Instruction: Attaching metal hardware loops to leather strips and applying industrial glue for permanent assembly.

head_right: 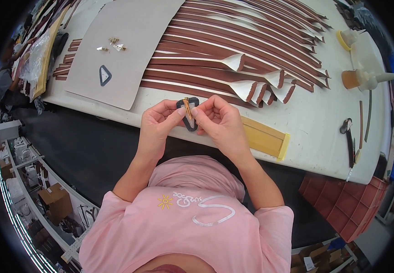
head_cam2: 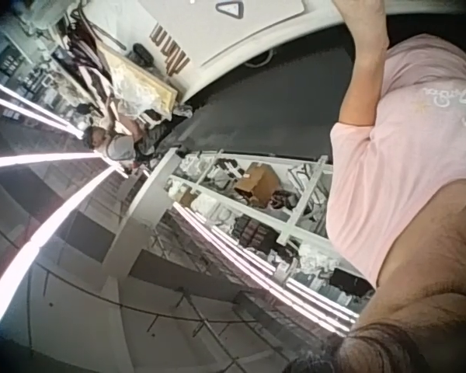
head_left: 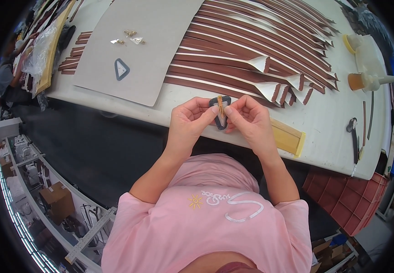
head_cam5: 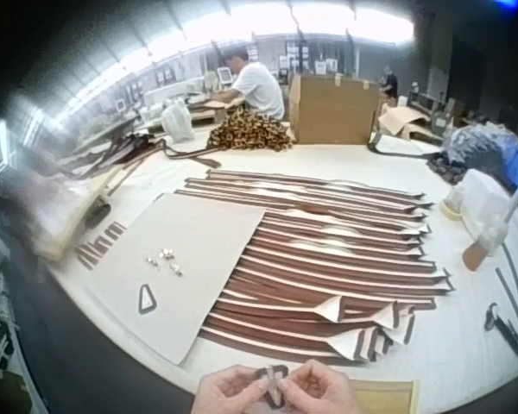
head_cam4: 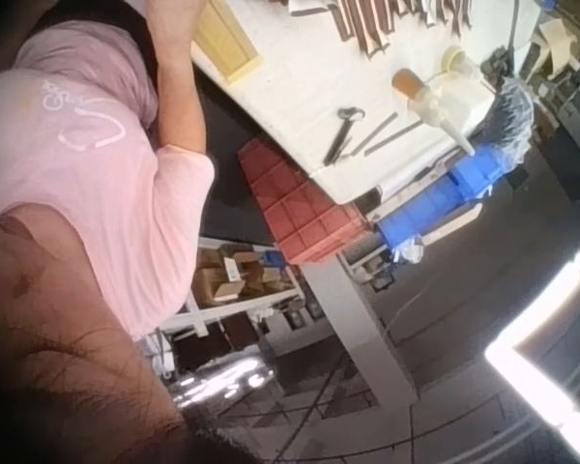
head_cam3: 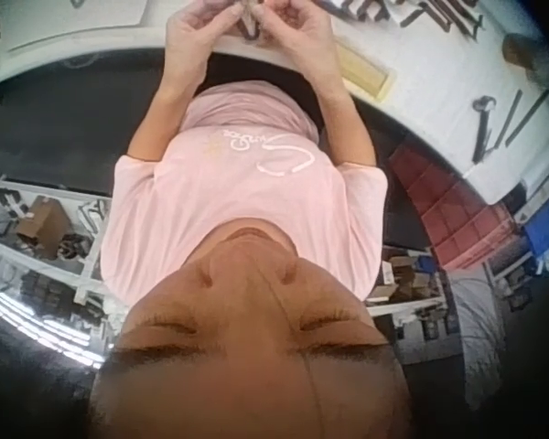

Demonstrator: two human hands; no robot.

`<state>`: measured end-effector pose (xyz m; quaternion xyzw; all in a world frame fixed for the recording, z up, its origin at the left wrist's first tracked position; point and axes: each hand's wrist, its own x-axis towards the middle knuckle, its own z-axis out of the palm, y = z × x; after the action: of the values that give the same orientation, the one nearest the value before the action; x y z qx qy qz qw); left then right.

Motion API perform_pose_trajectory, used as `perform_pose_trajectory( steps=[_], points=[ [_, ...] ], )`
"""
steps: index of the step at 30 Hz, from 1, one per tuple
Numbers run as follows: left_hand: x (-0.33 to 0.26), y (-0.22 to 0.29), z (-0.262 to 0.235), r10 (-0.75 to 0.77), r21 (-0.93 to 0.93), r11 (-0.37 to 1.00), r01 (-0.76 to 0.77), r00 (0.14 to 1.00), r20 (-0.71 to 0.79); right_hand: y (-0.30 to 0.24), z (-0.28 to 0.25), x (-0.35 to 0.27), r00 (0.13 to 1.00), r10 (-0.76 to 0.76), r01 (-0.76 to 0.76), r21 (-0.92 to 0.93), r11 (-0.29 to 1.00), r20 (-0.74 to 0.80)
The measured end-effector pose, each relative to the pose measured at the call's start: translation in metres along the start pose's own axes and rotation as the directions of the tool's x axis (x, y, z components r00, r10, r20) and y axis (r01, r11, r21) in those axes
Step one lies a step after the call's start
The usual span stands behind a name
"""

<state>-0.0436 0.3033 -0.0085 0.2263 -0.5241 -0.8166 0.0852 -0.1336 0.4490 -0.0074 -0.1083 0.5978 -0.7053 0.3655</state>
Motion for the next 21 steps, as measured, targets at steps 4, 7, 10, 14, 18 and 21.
perform_pose_trajectory(
  steps=[4, 7, 10, 14, 18, 21],
  points=[
    [0.0014, -0.0019, -0.0007, 0.01, -0.004, 1.0, -0.01, 1.0, -0.005, -0.0018, -0.0007, 0.0023, 1.0, 0.021, -0.021, 0.015, 1.0, 0.003],
    [0.0018, -0.0029, -0.0003, 0.006, -0.025, 1.0, -0.006, 1.0, -0.011, -0.001, -0.0025, 0.0041, 1.0, 0.023, -0.023, -0.022, 1.0, 0.016],
    [0.0019, -0.0037, -0.0009, 0.006, -0.015, 1.0, -0.006, 1.0, -0.018, -0.0018, -0.0024, 0.0056, 1.0, 0.001, 0.0, -0.042, 0.999, 0.026],
    [0.002, -0.004, -0.0011, 0.015, -0.009, 1.0, -0.016, 1.0, -0.02, -0.0036, -0.0033, 0.0056, 0.999, 0.015, -0.013, -0.046, 0.999, 0.042],
    [0.0027, -0.0026, -0.0015, 0.009, -0.003, 1.0, -0.009, 1.0, -0.014, -0.0034, -0.0018, 0.006, 0.999, -0.042, 0.042, -0.063, 0.997, -0.001],
    [0.0024, -0.0016, -0.0019, -0.001, 0.0, 1.0, 0.001, 1.0, -0.009, -0.0096, -0.0036, 0.0045, 0.999, 0.036, -0.036, 0.019, 0.999, -0.009]
  ],
)
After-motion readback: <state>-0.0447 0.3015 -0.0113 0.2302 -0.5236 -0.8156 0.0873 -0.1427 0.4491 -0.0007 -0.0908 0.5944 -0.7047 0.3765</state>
